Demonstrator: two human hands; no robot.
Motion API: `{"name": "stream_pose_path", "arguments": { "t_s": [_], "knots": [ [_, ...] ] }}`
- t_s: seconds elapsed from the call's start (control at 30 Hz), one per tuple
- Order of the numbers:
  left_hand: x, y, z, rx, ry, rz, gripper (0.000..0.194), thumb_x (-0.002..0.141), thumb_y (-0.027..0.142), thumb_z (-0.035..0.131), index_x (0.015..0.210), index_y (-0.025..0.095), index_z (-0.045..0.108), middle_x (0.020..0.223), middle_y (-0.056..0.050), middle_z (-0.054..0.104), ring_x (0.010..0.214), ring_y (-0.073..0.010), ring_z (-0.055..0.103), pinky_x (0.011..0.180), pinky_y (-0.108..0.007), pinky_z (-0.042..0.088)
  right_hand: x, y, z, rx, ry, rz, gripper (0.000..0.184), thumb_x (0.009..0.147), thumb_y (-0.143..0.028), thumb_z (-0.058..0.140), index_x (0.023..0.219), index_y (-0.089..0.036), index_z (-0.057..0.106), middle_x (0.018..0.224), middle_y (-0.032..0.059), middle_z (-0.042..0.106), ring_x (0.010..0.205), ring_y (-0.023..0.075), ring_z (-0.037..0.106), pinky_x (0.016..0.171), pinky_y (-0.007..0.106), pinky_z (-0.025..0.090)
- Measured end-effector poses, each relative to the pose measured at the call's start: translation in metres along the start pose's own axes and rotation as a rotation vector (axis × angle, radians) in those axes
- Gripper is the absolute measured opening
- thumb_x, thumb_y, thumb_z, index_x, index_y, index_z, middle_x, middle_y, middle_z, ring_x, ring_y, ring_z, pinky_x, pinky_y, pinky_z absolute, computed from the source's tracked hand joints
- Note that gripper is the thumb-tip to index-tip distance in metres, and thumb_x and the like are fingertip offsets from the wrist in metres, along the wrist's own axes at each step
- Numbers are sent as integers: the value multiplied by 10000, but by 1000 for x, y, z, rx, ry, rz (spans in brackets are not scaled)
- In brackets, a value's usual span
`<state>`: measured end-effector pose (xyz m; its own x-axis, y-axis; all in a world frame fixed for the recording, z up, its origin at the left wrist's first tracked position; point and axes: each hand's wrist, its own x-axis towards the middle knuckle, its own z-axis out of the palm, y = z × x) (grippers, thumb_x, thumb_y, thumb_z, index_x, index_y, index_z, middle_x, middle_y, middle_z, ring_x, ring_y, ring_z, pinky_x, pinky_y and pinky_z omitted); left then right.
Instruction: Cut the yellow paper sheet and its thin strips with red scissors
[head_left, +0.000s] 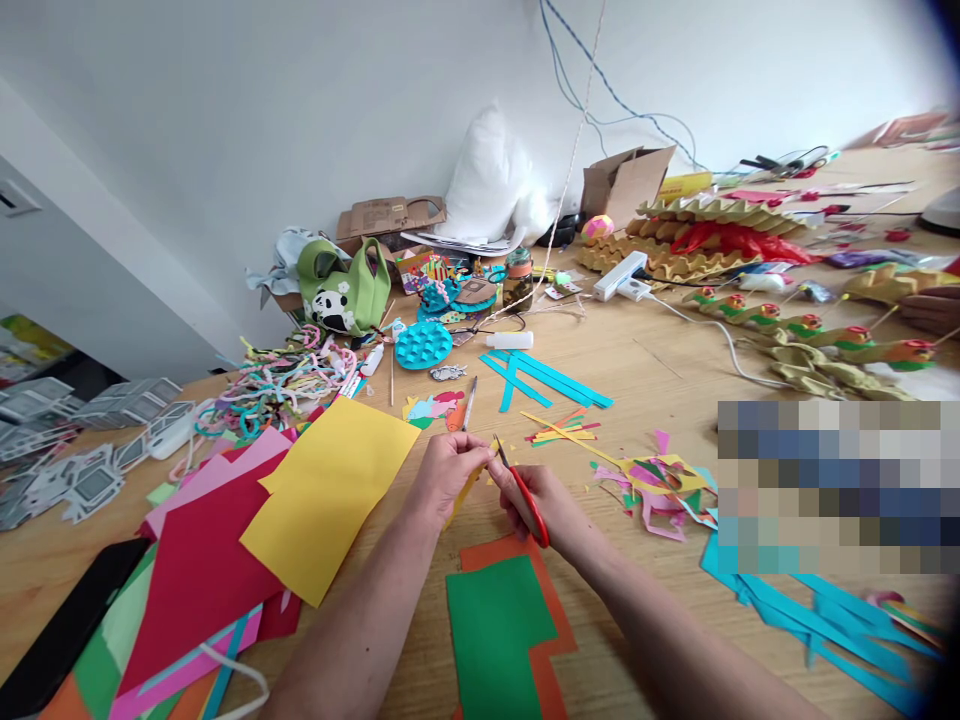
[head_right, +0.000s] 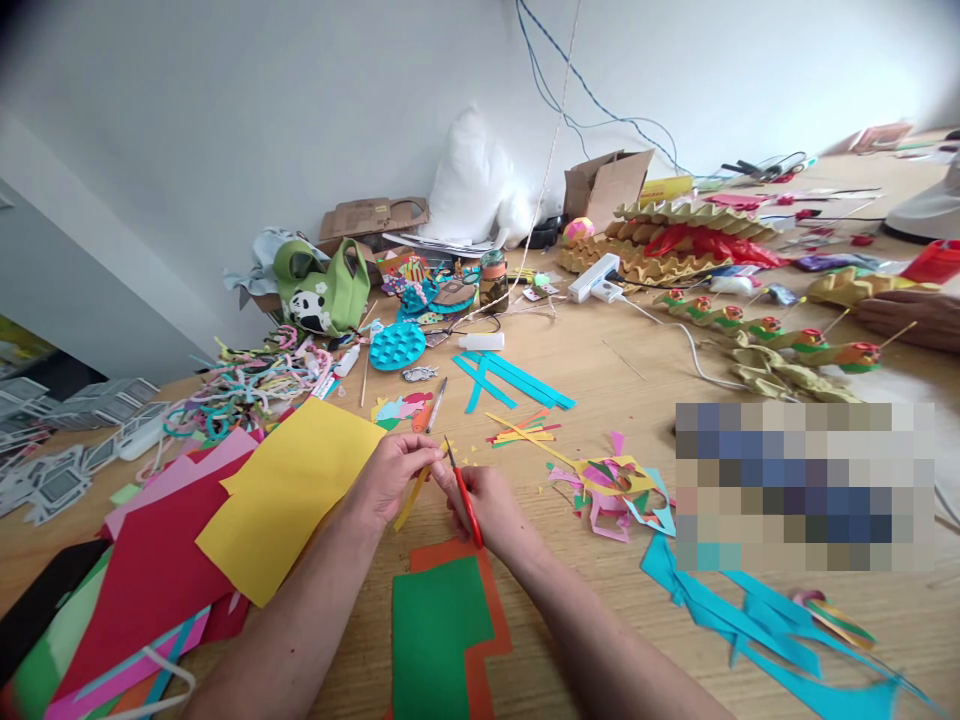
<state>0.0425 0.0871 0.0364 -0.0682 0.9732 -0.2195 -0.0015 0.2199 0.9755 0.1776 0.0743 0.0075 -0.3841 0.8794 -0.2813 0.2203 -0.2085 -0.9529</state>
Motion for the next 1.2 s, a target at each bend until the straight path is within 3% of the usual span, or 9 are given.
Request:
{"name": "stream_pose_path", "arguments": {
  "t_s": [1.2],
  "knots": [
    [-1,1,0,-35,-46,-26,138,590,250,682,542,135,621,522,-10,576,511,-103,481,543,-254,361,1,-1,1,-9,26,75,523,755,-661,493,549,-185,420,362,-50,433,264,81,429,267,180,236]
  ]
}}
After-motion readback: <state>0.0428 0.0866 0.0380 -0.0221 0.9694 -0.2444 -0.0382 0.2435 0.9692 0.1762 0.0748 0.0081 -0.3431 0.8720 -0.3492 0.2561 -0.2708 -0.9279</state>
